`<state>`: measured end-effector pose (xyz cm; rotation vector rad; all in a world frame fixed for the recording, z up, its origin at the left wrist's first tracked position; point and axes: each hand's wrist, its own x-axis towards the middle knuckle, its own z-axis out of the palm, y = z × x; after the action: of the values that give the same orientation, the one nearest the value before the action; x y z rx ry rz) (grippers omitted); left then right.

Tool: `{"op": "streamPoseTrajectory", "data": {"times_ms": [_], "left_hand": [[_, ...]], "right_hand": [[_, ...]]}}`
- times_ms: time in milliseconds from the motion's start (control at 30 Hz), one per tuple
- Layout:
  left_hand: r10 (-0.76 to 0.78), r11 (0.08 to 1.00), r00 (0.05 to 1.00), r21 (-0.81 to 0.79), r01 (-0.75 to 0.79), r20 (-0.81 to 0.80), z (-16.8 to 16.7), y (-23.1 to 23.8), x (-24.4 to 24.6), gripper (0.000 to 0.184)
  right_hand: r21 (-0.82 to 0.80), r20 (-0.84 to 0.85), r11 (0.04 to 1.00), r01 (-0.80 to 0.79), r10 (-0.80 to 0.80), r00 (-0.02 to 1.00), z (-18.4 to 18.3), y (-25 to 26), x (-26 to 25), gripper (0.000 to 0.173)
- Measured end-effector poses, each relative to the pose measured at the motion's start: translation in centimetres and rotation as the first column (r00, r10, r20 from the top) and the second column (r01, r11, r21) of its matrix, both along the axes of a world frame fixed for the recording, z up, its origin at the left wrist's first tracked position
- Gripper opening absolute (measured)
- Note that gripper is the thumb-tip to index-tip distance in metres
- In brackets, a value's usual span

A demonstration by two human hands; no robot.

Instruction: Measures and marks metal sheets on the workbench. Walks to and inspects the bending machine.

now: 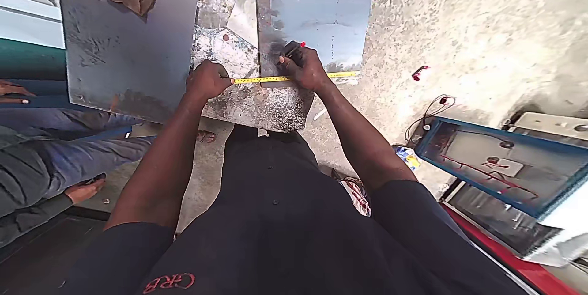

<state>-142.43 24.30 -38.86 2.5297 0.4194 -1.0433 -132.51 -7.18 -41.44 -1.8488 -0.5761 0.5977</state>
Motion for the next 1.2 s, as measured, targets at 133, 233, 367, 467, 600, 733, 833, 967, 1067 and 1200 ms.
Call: {"op": "streamPoseTrajectory", "data": {"times_ms": [133,233,367,467,600,733,833,967,1067,1200], "left_hand": [[0.001,1.000,1.000,0.009,-0.001,-0.024,0.5,-0.3,0.3,0.037],[-0.019,0.999,1.000,-0.030,0.019,-0.021,0.4,-0.2,0.1,0.036],[-0.010,0.919,0.998,-0.393,-0.013,-0.057,2.9,-1.1,-0.3,0.027],[-0.025,0.835,0.995,-0.549,-0.033,-0.098,4.1,-2.5,-2.8,0.023],[-0.066,0.811,0.992,-0.586,-0.012,-0.111,5.1,-5.1,-6.2,0.022],[-0.055,0.826,0.959,-0.552,-0.112,-0.277,7.9,-10.1,-8.7,0.035],[0.121,0.791,0.956,-0.556,-0.256,-0.269,8.9,-14.3,-8.3,0.034],[0.299,0.361,0.879,-0.808,-0.465,-0.372,10.2,-22.4,-5.8,0.033],[-0.013,0.276,0.958,-0.922,-0.270,-0.285,11.9,-30.8,-2.2,0.040],[0.058,0.198,0.981,-0.961,-0.192,-0.184,15.1,-42.4,2.6,0.027]], "right_hand": [[0.189,-0.155,0.935,0.299,-0.272,0.950,2.7,-2.7,-1.4,0.018],[0.168,-0.194,0.876,0.453,-0.421,0.886,5.4,-6.1,-4.8,0.021],[0.068,-0.237,0.796,0.602,-0.573,0.784,9.9,-10.5,-11.5,0.029],[0.047,-0.213,0.715,0.697,-0.675,0.706,12.1,-14.0,-16.0,0.027],[0.053,-0.170,0.634,0.771,-0.755,0.633,13.6,-18.1,-18.4,0.023],[0.042,-0.154,0.613,0.789,-0.776,0.611,13.6,-22.0,-18.4,0.028],[0.070,-0.148,0.615,0.785,-0.772,0.618,12.9,-25.4,-16.1,0.029],[0.178,-0.316,0.621,0.763,-0.698,0.642,11.3,-31.2,-13.9,0.022],[0.246,-0.416,0.653,0.716,-0.597,0.687,11.5,-36.2,-12.0,0.027],[0.401,-0.358,0.734,0.548,-0.425,0.831,15.8,-42.0,-6.8,0.058]]}}
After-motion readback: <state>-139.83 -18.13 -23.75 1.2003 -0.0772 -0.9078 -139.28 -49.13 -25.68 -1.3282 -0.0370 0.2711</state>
